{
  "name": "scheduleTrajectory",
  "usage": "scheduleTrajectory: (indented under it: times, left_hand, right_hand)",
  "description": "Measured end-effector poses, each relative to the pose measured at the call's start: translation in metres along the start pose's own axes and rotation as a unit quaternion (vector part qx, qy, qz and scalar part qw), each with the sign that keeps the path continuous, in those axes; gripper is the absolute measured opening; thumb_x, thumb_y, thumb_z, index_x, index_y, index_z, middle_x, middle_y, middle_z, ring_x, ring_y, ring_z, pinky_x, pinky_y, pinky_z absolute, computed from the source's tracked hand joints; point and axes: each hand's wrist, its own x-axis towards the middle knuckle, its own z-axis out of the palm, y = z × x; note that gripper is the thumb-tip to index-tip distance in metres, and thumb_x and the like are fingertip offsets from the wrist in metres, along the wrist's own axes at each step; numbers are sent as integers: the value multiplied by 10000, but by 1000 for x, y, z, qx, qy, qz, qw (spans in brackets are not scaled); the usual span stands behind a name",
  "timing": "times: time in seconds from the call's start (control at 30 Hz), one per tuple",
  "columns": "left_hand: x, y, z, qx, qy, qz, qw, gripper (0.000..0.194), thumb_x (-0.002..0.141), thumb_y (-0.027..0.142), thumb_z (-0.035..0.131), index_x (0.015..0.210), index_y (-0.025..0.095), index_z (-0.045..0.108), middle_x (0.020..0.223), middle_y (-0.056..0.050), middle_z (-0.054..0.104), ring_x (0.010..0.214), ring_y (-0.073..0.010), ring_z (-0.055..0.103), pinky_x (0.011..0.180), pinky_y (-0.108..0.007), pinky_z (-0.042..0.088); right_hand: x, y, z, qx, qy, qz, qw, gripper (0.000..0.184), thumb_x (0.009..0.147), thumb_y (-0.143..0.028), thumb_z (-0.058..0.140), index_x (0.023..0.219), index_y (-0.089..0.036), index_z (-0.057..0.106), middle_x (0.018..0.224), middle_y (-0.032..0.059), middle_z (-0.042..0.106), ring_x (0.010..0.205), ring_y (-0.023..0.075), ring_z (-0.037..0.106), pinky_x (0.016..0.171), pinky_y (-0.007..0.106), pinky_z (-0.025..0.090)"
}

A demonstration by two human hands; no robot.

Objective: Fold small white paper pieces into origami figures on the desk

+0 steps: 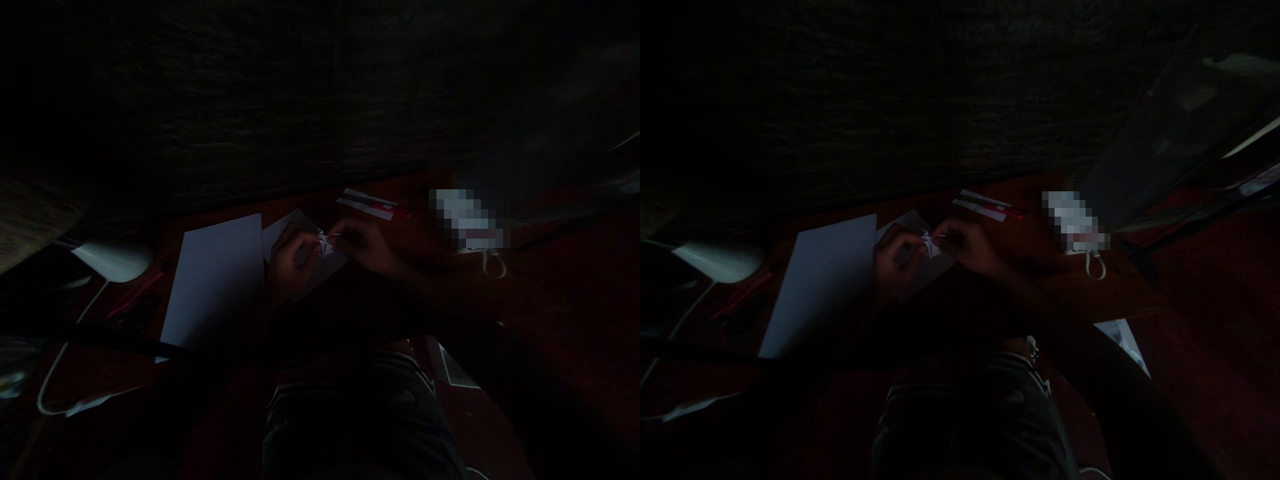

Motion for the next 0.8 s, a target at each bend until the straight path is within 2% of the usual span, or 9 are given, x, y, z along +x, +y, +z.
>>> scheduleTrajectory:
  times: [0.2, 0.3, 0.47, 0.63, 0.8]
  left_hand:
    - [1, -1, -2, 27, -15, 22, 999, 17, 897, 226, 691, 898, 235, 705, 906, -38, 671, 852, -212, 607, 813, -350, 516]
    - [1, -3, -6, 45, -38, 43, 997, 71, 912, 260, 682, 959, 241, 733, 944, -49, 692, 890, -224, 625, 840, -369, 531]
    - [0, -5, -10, 27, -68, 70, 995, 172, 903, 240, 701, 1062, 259, 763, 1007, -56, 705, 957, -235, 644, 873, -379, 539]
    - [-1, -2, -11, 8, -62, 75, 995, 176, 898, 226, 742, 1054, 283, 800, 992, -44, 703, 916, -213, 655, 844, -351, 538]
    - [-3, -3, -13, 25, -40, 82, 996, 133, 889, 234, 785, 1004, 291, 821, 900, -26, 711, 833, -197, 650, 808, -347, 532]
  right_hand:
    - [1, -1, -1, 73, -17, 51, 996, 279, 842, -442, 800, 884, -186, 696, 804, 15, 702, 707, 143, 645, 674, 282, 534]
    - [2, -2, -3, 130, -28, 105, 985, 318, 794, -462, 827, 878, -187, 691, 741, -8, 682, 623, 126, 622, 606, 262, 523]
    - [2, -6, -6, 184, -38, 171, 967, 278, 751, -404, 828, 869, -184, 704, 669, -32, 656, 561, 107, 594, 558, 240, 505]
    - [2, -8, -6, 201, -53, 167, 964, 258, 718, -373, 844, 819, -184, 699, 661, -48, 645, 534, 87, 571, 530, 220, 481]
    - [1, -10, -5, 187, -65, 143, 970, 302, 769, -425, 853, 819, -182, 681, 687, -38, 651, 560, 92, 576, 562, 238, 497]
